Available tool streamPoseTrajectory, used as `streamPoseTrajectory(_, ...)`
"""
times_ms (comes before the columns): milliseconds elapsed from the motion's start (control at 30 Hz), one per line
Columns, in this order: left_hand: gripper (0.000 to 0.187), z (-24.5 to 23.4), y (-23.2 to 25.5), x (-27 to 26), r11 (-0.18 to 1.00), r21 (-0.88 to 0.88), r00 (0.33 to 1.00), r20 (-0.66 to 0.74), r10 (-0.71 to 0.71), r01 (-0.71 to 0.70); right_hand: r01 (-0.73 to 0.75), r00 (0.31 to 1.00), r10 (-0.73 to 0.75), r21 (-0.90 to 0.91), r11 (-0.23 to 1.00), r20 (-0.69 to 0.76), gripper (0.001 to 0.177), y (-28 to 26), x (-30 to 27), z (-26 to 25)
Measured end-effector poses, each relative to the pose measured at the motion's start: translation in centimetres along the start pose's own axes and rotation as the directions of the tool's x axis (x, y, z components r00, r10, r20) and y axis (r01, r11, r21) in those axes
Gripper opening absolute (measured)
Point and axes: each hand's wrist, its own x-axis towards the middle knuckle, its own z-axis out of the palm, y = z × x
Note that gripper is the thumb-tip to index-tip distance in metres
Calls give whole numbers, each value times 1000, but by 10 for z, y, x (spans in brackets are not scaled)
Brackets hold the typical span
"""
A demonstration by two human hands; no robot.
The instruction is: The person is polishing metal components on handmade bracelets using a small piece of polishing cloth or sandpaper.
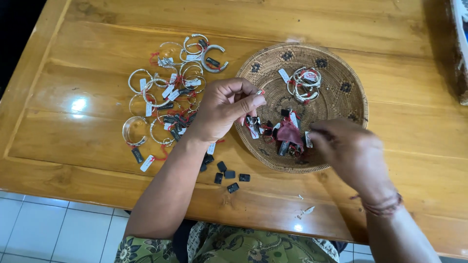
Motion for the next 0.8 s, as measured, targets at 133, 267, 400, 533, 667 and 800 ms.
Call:
streamPoseTrajectory(133, 11, 7, -7, -1, 996, -53, 998, 16, 67, -66, -41, 983, 72, -184, 982, 166, 28, -26, 14, 26)
streamPoseTrajectory(267, 13, 11, -12, 1, 996, -65, 998, -5, 56, -56, -47, 976, 97, -252, 967, 193, 13, -12, 15, 31)
streamPoseTrajectory(400, 13, 14, -6, 0, 996, -82, 999, -7, 36, -36, -184, 983, 182, 136, 973, 28, 7, -2, 22, 4)
streamPoseTrajectory(533, 15, 14, -7, 0, 997, -74, 999, -21, 31, -33, -142, 990, 140, 111, 984, 21, 8, -4, 21, 5)
streamPoseTrajectory(667, 15, 10, -12, 1, 998, -59, 998, -53, 23, -26, 125, 986, -150, 274, 953, 69, 12, -34, 37, 19)
streamPoseTrajectory(800, 18, 6, -20, 4, 997, -76, 997, -78, 14, -20, 370, 890, -435, 344, 863, 134, 24, -37, 48, 63)
